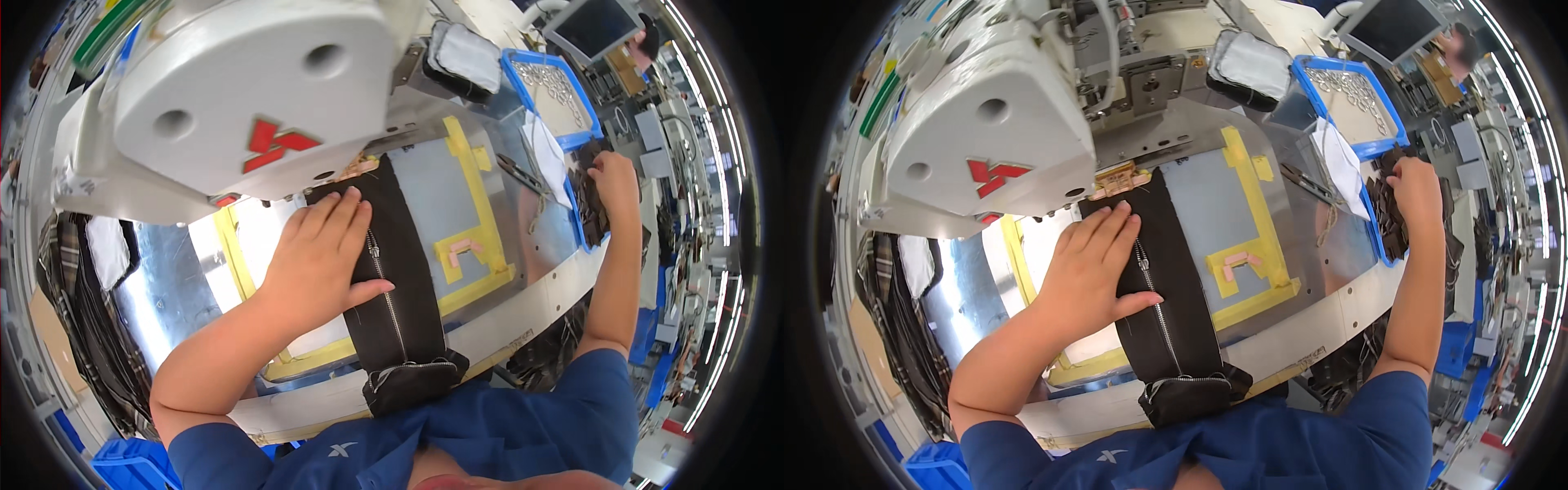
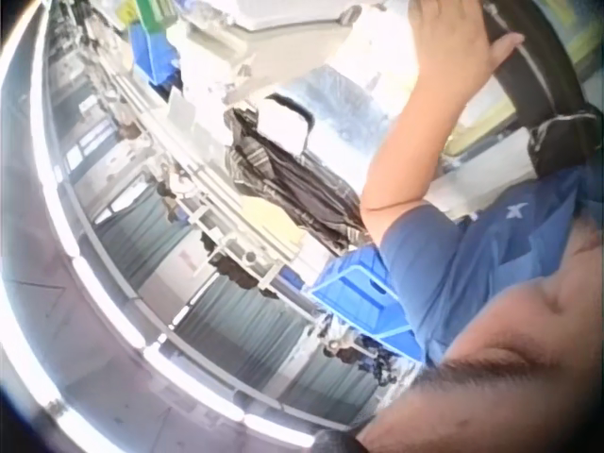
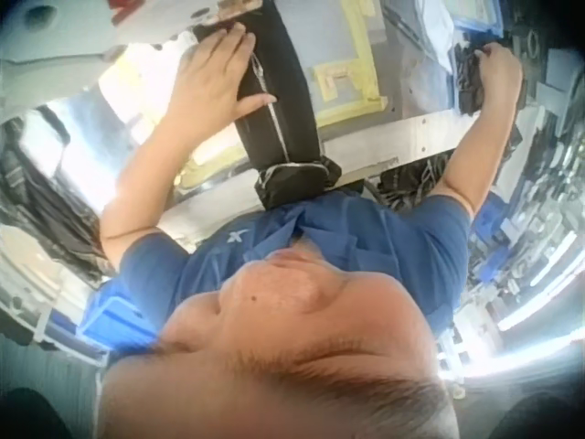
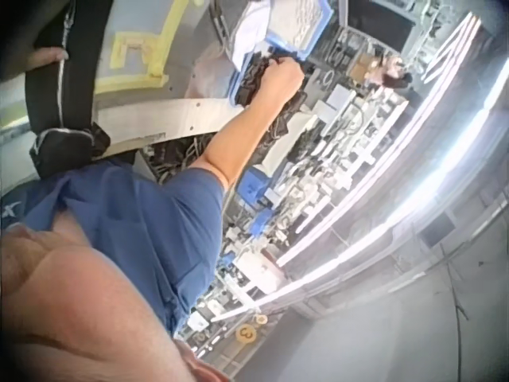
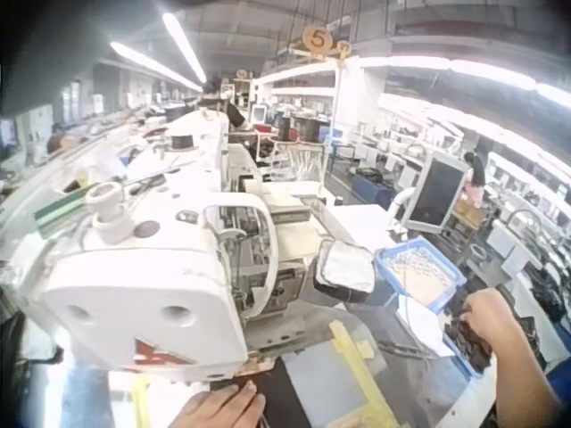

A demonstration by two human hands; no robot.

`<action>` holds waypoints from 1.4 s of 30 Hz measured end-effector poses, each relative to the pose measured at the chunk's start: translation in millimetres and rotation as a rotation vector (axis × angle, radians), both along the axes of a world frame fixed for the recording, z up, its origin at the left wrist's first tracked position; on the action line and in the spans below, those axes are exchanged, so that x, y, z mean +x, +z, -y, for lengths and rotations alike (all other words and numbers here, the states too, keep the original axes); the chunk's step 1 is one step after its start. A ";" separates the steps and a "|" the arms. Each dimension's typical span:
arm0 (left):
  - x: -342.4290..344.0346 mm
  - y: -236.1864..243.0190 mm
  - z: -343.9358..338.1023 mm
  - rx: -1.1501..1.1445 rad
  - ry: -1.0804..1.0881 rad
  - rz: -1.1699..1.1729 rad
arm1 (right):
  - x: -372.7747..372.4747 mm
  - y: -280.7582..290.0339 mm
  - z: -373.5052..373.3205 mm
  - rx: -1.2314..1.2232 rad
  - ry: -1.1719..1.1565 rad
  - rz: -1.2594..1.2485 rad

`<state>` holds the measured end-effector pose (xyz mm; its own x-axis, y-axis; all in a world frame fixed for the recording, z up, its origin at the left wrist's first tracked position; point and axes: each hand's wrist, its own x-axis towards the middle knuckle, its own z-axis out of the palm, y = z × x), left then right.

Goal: The person operates an industrial sewing machine to attach a zipper to a black fabric pouch. They repeatedly align the zipper tape with the pouch edge, feed the material under the presser foot, and sew along the seam. The person also handles a plaid fabric pouch, aligning its zipper and sewing it in a similar manner. The finished pouches are placed on a pile to the left.

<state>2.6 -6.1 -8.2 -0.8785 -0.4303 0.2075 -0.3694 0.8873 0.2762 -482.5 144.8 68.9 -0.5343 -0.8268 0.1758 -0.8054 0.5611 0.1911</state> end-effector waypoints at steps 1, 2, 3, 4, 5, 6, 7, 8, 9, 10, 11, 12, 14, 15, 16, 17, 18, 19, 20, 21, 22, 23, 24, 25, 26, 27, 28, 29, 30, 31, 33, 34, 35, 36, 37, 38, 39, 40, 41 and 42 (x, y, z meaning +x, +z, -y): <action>-0.3 -1.0 -1.1 -0.008 -0.021 0.001 | -5.3 -0.5 -0.2 0.037 0.008 0.017; -1.0 -1.7 -2.3 -0.017 -0.043 0.002 | -8.1 2.2 0.5 0.052 -0.032 0.128; -0.9 -1.6 -4.6 -0.036 -0.056 -0.012 | -4.8 5.8 3.0 0.069 -0.071 0.242; -0.2 -2.9 -5.4 -0.037 -0.053 -0.023 | -2.5 7.4 4.1 0.087 -0.113 0.356; 0.3 -4.6 -5.5 -0.038 -0.052 -0.035 | -9.6 3.7 -0.2 0.093 -0.023 0.315; 0.2 -5.0 -5.2 -0.041 -0.057 -0.046 | -11.6 2.4 -1.6 0.095 -0.017 0.195; 0.4 -5.6 -5.6 -0.036 -0.056 -0.047 | -12.7 1.9 -2.3 0.097 -0.011 0.073; 0.6 -6.2 -6.0 -0.031 -0.056 -0.049 | -12.9 2.1 -1.8 0.098 -0.007 -0.050; -0.9 -5.5 -5.3 -0.030 -0.061 -0.046 | -13.8 1.6 1.5 0.041 -0.059 -0.116; -1.6 -5.0 -4.1 -0.034 -0.065 -0.041 | 5.6 9.2 11.7 -0.045 0.008 -0.078; -1.6 -3.7 -4.2 -0.040 -0.062 -0.029 | 37.7 16.4 28.5 -0.133 0.081 -0.032; -0.4 -2.3 -5.4 -0.049 -0.058 -0.014 | 70.4 20.2 45.0 -0.232 0.184 0.200; 0.8 -1.3 -5.4 -0.035 -0.053 -0.010 | 130.8 14.1 70.5 -0.341 0.416 0.602; 1.3 -0.6 -4.9 -0.029 -0.049 -0.008 | 164.7 15.6 85.0 -0.280 0.547 0.637; 0.8 -0.1 -3.4 -0.033 -0.069 -0.016 | 184.0 4.4 94.3 -0.275 0.652 0.578; 1.2 0.9 -3.0 -0.039 -0.080 -0.018 | 200.4 -9.1 107.0 -0.317 0.813 0.583; 2.4 1.8 -3.1 -0.043 -0.088 -0.019 | 216.1 -20.1 117.8 -0.309 0.897 0.537; 2.5 1.4 -3.2 -0.042 -0.110 -0.029 | 227.6 -30.2 125.4 -0.300 0.978 0.488; 2.0 1.2 -3.6 -0.041 -0.132 -0.039 | 234.2 -42.3 130.2 -0.323 1.016 0.489; 2.1 0.6 -4.2 -0.038 -0.145 -0.049 | 240.0 -54.9 135.2 -0.342 1.061 0.493; 1.5 0.6 -4.2 -0.035 -0.146 -0.056 | 243.2 -61.5 138.8 -0.360 1.106 0.496; 0.6 1.1 -4.0 -0.032 -0.147 -0.062 | 245.7 -59.7 137.6 -0.286 1.096 0.457; 0.0 0.7 -4.7 -0.029 -0.148 -0.069 | 246.3 -62.4 135.9 -0.299 1.115 0.467; 0.2 -0.3 -5.2 -0.021 -0.144 -0.071 | 246.2 -66.9 134.5 -0.312 1.134 0.476; 0.5 -1.5 -5.6 -0.014 -0.141 -0.073 | 245.8 -71.6 133.2 -0.325 1.152 0.485; 0.0 -1.6 -4.9 -0.010 -0.138 -0.076 | 243.5 -76.0 132.9 -0.331 1.192 0.449; -0.2 -1.1 -4.7 -0.005 -0.136 -0.079 | 241.0 -80.8 132.6 -0.337 1.231 0.411; -0.3 -0.2 -5.0 -0.001 -0.136 -0.082 | 239.5 -82.9 132.2 -0.344 1.268 0.372; 0.1 0.2 -5.2 0.002 -0.137 -0.082 | 241.9 -82.3 132.1 -0.348 1.275 0.373; 0.2 0.0 -5.3 -0.004 -0.143 -0.084 | 245.8 -80.6 131.8 -0.353 1.282 0.374; 0.7 -0.7 -5.3 -0.015 -0.160 -0.089 | 248.3 -79.2 130.4 -0.336 1.296 0.372; 0.5 -1.6 -5.5 -0.029 -0.172 -0.102 | 248.5 -79.2 129.6 -0.314 1.303 0.369; 0.1 -2.9 -6.0 -0.042 -0.183 -0.114 | 248.8 -79.1 128.9 -0.292 1.311 0.367; -0.1 -3.9 -6.2 -0.056 -0.192 -0.126 | 249.2 -78.5 128.7 -0.279 1.305 0.373; -0.4 -4.6 -6.2 -0.055 -0.193 -0.131 | 249.2 -77.6 128.4 -0.265 1.299 0.379; -0.8 -5.1 -6.4 -0.055 -0.194 -0.137 | 249.3 -76.8 128.3 -0.252 1.293 0.385; -1.1 -5.3 -6.6 -0.055 -0.194 -0.142 | 249.2 -76.3 128.2 -0.248 1.277 0.399; -1.0 -4.6 -6.7 -0.052 -0.191 -0.144 | 249.2 -75.8 128.2 -0.245 1.261 0.412; -0.7 -3.4 -6.6 -0.048 -0.188 -0.146 | 249.7 -75.5 128.5 -0.240 1.245 0.426; -0.8 -3.0 -6.5 -0.044 -0.187 -0.150 | 250.3 -74.8 129.0 -0.243 1.238 0.460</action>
